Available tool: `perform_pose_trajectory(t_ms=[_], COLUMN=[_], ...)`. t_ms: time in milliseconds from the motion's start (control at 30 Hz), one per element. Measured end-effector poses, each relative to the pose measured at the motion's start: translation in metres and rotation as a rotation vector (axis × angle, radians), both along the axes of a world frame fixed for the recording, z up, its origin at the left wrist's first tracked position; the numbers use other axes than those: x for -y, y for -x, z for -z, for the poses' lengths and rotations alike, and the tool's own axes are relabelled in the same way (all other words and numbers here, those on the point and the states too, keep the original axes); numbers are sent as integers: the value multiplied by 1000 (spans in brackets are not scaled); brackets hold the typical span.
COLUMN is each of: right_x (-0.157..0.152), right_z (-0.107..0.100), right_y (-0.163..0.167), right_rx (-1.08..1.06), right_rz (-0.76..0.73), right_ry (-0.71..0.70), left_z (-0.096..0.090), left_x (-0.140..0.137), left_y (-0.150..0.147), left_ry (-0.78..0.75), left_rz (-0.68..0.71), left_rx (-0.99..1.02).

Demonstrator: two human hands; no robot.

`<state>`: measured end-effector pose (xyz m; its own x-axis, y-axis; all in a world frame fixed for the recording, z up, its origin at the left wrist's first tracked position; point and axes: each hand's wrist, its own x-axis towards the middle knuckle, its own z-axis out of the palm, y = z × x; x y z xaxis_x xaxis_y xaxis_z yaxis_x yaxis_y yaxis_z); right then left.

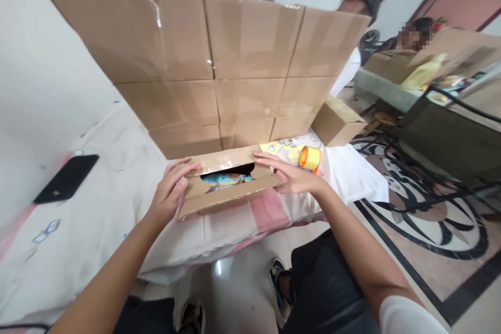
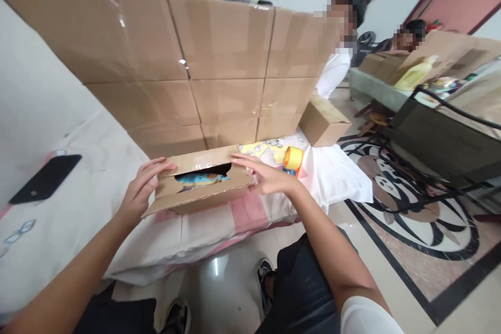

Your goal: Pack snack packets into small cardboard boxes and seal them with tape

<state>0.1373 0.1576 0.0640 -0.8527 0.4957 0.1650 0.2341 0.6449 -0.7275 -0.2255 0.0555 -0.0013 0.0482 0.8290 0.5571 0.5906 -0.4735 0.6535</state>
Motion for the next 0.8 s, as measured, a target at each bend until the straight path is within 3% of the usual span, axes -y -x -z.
perform_pose_trajectory(t_ms=[200,333,467,800], right_x=[17,17,15,9], right_z=[16,31,41,58], right_y=[17,29,33,41], right_rx=[-238,-294,-332,-432], right_rz=[368,538,573,561], right_ry=[186,221,240,134], left_z=[12,6,5,9], left_x=[-2,-1,-3,-7], left_y=[-8,-19,-23,-20], left_ry=[43,31,-15,-5], left_rz=[24,3,1,9], left_rx=[136,57,33,-30])
